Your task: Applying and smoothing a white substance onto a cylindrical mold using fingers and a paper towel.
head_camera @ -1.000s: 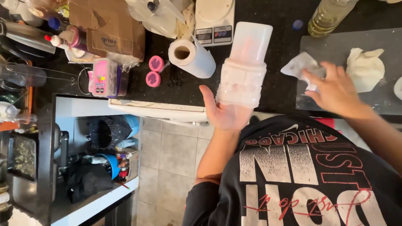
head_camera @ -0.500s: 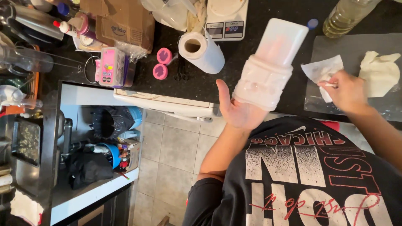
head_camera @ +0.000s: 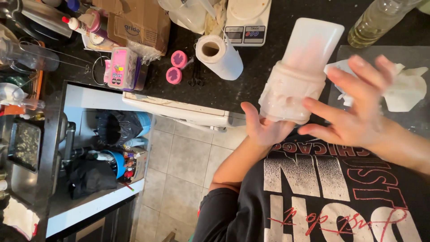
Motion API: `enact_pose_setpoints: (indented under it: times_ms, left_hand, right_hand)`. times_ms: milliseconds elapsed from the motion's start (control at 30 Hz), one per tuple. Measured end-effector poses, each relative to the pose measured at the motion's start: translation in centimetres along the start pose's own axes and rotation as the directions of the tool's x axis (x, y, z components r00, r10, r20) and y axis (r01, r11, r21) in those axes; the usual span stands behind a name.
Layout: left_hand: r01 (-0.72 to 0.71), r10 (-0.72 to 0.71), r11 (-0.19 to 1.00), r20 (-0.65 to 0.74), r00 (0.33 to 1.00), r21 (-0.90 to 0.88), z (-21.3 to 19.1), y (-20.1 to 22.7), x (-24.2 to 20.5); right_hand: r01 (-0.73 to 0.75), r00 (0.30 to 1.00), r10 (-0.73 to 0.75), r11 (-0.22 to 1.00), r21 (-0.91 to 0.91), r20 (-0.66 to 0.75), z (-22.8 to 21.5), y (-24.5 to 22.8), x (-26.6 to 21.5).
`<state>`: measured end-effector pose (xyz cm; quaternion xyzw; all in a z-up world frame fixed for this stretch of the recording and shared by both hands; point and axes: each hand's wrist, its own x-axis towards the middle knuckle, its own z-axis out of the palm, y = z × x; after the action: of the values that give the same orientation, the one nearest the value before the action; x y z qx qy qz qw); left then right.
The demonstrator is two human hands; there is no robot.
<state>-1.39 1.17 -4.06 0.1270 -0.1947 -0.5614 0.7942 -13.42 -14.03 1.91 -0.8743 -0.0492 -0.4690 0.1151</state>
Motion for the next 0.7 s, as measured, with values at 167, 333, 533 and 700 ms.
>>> enact_pose_setpoints:
  times_ms: [167, 333, 533, 700]
  left_hand:
    - [0.057, -0.067, 0.996, -0.169, 0.983, -0.065, 8.8, 4.2, 1.9]
    - [0.060, -0.077, 0.994, -0.186, 0.979, -0.095, 9.9, 5.2, 2.3]
    - [-0.120, -0.062, 0.804, -0.283, 0.957, -0.582, 7.1, 3.9, 1.8]
    - [-0.080, -0.113, 0.919, -0.451, 0.886, -0.386, 6.6, 3.6, 1.7]
  right_hand:
    - [0.071, 0.996, -0.065, 0.991, -0.112, 0.060, 2.6, 0.5, 0.3]
    - [-0.008, 0.999, 0.006, 0.999, 0.035, 0.051, 2.9, 0.1, 1.0]
    - [-0.158, 0.986, 0.139, 0.953, 0.257, 0.089, 2.9, -0.8, 1.2]
    - [-0.019, 0.996, 0.026, 0.995, 0.093, -0.080, 4.5, 0.0, -1.4]
